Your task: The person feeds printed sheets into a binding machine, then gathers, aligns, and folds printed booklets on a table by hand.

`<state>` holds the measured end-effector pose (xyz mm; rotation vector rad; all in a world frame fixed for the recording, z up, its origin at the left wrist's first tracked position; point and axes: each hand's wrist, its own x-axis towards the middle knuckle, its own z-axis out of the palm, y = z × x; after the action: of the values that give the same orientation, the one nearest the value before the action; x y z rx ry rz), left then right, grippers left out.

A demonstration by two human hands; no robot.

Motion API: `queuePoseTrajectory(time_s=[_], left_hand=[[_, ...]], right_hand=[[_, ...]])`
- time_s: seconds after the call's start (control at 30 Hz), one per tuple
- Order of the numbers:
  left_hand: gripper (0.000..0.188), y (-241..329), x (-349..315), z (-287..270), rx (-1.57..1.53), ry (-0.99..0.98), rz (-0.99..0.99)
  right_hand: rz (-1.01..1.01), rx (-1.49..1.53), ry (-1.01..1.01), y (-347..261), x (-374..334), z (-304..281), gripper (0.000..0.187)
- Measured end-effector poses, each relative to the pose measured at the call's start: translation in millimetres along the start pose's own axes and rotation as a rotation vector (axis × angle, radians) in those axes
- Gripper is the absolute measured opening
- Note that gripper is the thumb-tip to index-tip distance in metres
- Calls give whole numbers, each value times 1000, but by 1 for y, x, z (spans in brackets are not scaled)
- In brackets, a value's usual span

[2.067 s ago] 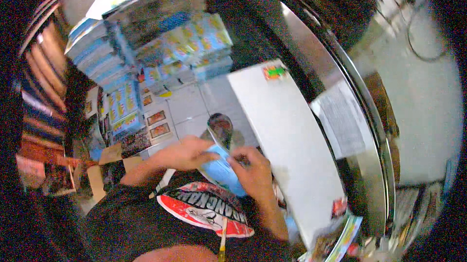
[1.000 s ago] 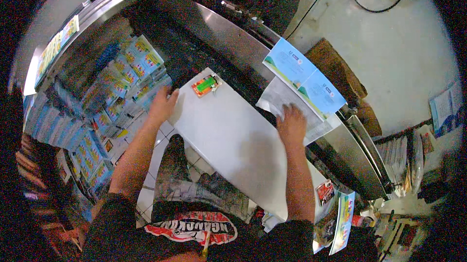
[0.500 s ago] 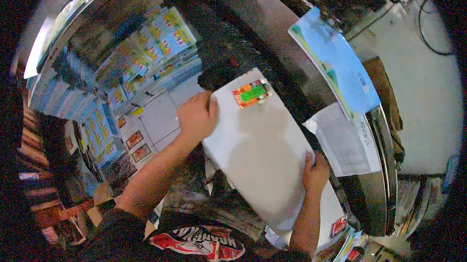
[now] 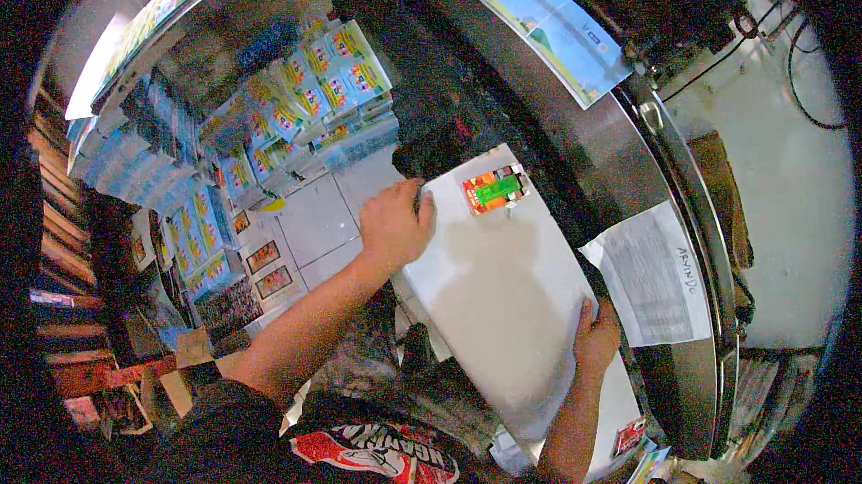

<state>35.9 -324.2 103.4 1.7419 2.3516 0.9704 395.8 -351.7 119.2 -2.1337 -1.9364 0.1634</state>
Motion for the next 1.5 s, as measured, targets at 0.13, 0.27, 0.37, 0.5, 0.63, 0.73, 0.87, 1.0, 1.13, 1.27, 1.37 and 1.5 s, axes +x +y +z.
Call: queuePoseTrajectory(time_s=[0.13,0.27,0.37,0.5,0.63,0.73,0.87,1.0,1.13,1.27,1.37,1.5], left_hand=[[27,0,0,-1,-17,-25,-16],[28,0,0,1,-9,-2,-2],[31,1,4,-2,-38,-46,-31],[34,3,6,-6,-77,-59,-62],[33,-6,5,-2,-91,-59,-78],[34,-8,2,2,-162,9,-22],[41,-12,5,-7,-151,-279,-118],[47,-15,-4,-9,-147,-357,-147],[44,-41,-12,-5,-342,-203,6],[45,-94,10,-142,-416,-365,-112],[50,-150,39,-280,-325,-411,-635],[44,-272,97,-380,55,464,-317]], right_hand=[[13,-8,7,4,0,2,44],[32,-65,-4,11,0,6,44],[-36,-68,67,15,2,9,45],[-47,3,77,17,6,10,44],[50,-32,-8,23,9,18,50],[14,-74,10,35,7,21,57],[104,-97,-174,-49,-4,-29,53],[41,-185,-261,-81,-5,-59,59],[-124,-206,-425,-12,21,-44,56],[-525,-159,-88,-72,50,-58,52],[-579,32,-6,-261,69,-110,44],[-552,448,-191,-377,68,-64,51]])
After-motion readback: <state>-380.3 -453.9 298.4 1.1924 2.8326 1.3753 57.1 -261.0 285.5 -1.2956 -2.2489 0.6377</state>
